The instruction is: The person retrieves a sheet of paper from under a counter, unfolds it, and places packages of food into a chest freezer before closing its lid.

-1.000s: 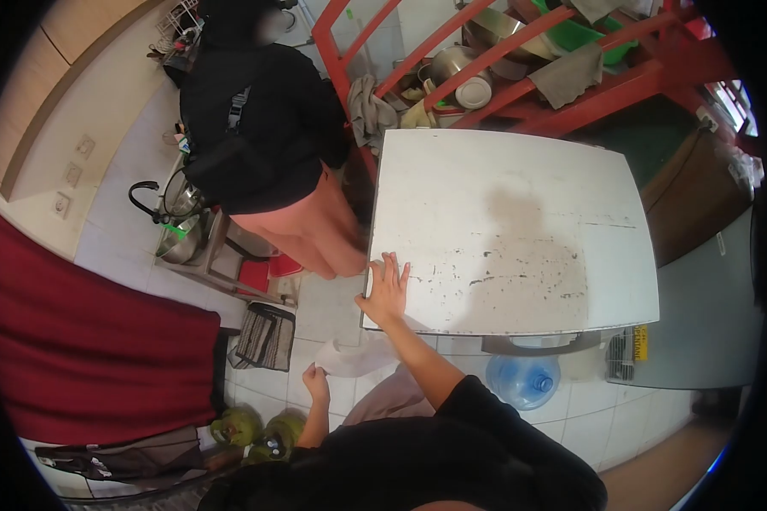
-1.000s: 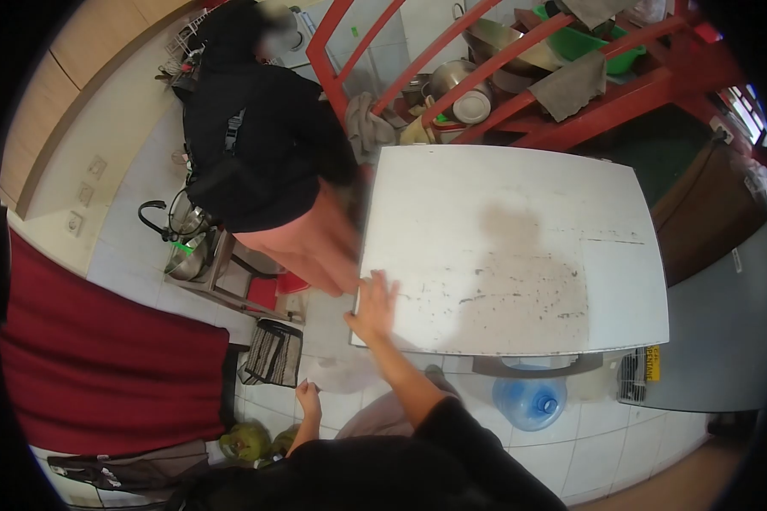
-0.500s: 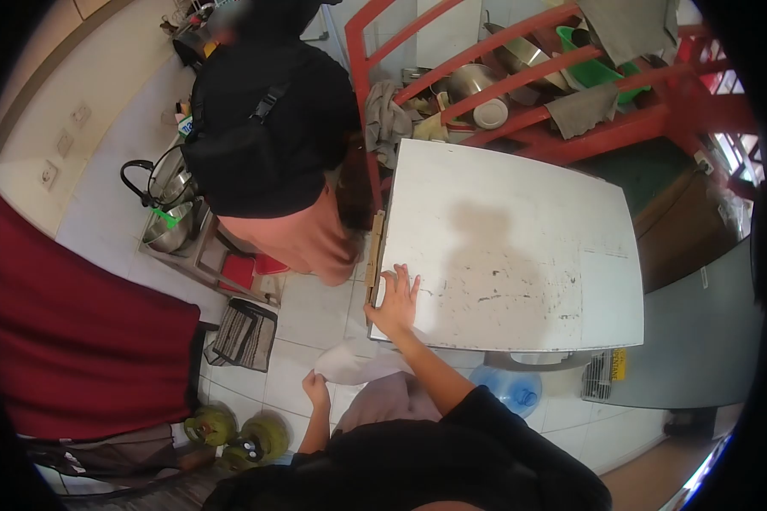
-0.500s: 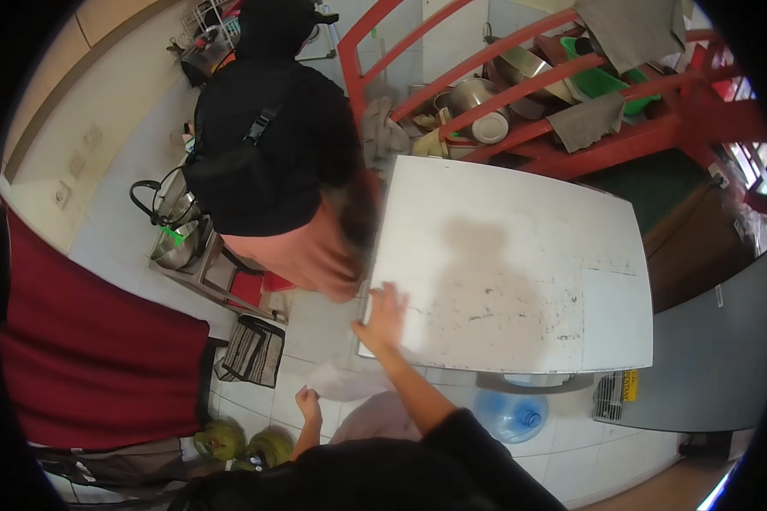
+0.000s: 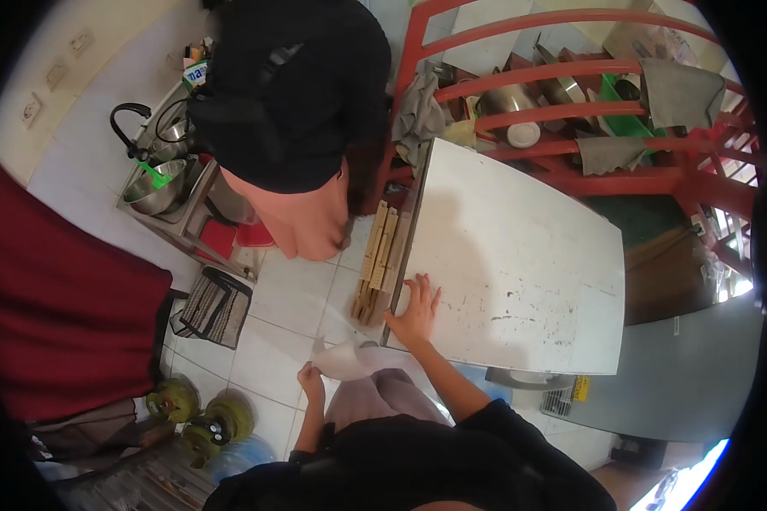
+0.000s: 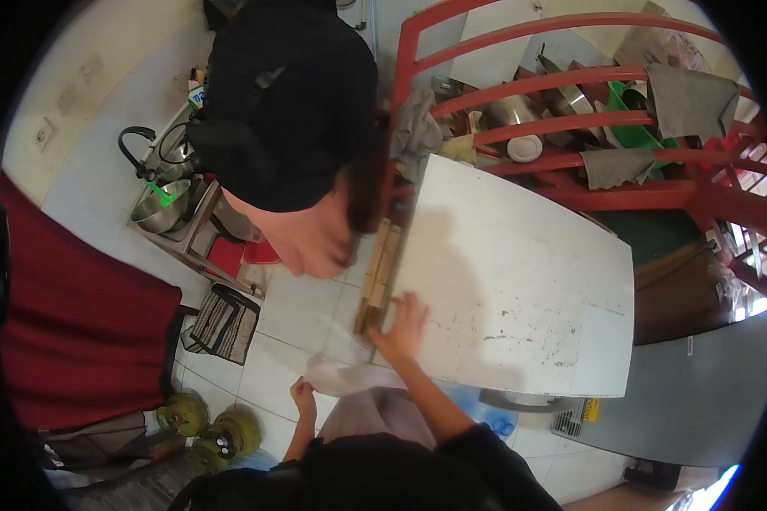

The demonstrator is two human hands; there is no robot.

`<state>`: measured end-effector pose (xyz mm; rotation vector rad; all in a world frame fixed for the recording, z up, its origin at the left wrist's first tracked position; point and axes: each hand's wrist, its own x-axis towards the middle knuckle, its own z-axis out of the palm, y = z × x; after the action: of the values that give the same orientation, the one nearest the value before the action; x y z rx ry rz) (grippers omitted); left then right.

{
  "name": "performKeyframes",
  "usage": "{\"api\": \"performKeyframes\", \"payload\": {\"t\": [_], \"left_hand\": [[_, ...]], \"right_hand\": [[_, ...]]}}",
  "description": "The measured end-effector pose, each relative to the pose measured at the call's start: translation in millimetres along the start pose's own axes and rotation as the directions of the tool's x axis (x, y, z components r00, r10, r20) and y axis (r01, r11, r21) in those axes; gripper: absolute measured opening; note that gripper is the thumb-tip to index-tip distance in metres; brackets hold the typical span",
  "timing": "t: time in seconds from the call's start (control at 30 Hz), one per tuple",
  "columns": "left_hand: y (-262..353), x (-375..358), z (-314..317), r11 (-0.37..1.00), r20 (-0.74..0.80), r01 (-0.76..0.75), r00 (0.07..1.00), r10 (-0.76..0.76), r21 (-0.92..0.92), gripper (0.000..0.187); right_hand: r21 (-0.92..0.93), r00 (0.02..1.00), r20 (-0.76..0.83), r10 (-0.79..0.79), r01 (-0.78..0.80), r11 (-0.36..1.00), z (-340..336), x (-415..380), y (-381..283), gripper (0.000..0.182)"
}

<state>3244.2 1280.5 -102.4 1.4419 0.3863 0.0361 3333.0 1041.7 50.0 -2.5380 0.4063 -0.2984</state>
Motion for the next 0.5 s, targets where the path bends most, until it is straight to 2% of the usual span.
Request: {"api": "performKeyframes", "payload": {"t": [0.07, 0.17, 0.27, 0.3, 0.37, 0.5], "left_hand": [[-19.8, 5.7, -3.6, 0.996, 0.027, -0.006, 1.000, 0.004, 0.087, 0.018], [-16.2, 9.8, -1.5, 0.990, 0.056, -0.061, 0.997, 0.055, 0.125, 0.015], [-9.6, 10.9, -7.9, 0.988, 0.056, 0.049, 0.997, -0.058, 0.148, 0.015], [-11.6, 10.2, -10.8, 0.993, 0.041, 0.046, 0.998, -0.050, 0.108, 0.015], [-13.9, 13.2, -14.8, 0.999, 0.011, 0.023, 1.000, -0.023, 0.028, 0.015], [-4.7, 18.5, -26.9, 0.999, -0.015, -0.014, 1.000, 0.014, 0.048, 0.016]], "right_hand": [[0.024, 0.999, -0.042, -0.008, 0.010, 1.000, -1.3, -0.7, -1.9, 0.057], [0.101, 0.987, -0.154, -0.034, 0.050, 0.994, 0.9, -1.7, 4.9, 0.048], [0.201, 0.970, -0.240, -0.038, 0.088, 0.976, 6.2, -3.8, 16.1, 0.040], [0.239, 0.963, -0.266, -0.034, 0.100, 0.966, 6.1, -3.9, 16.3, 0.038], [0.313, 0.962, -0.272, 0.001, 0.087, 0.946, 4.2, -5.8, 14.9, 0.037], [0.448, 0.964, -0.265, 0.026, 0.100, 0.888, 5.1, -9.0, 22.7, 0.036]]}}
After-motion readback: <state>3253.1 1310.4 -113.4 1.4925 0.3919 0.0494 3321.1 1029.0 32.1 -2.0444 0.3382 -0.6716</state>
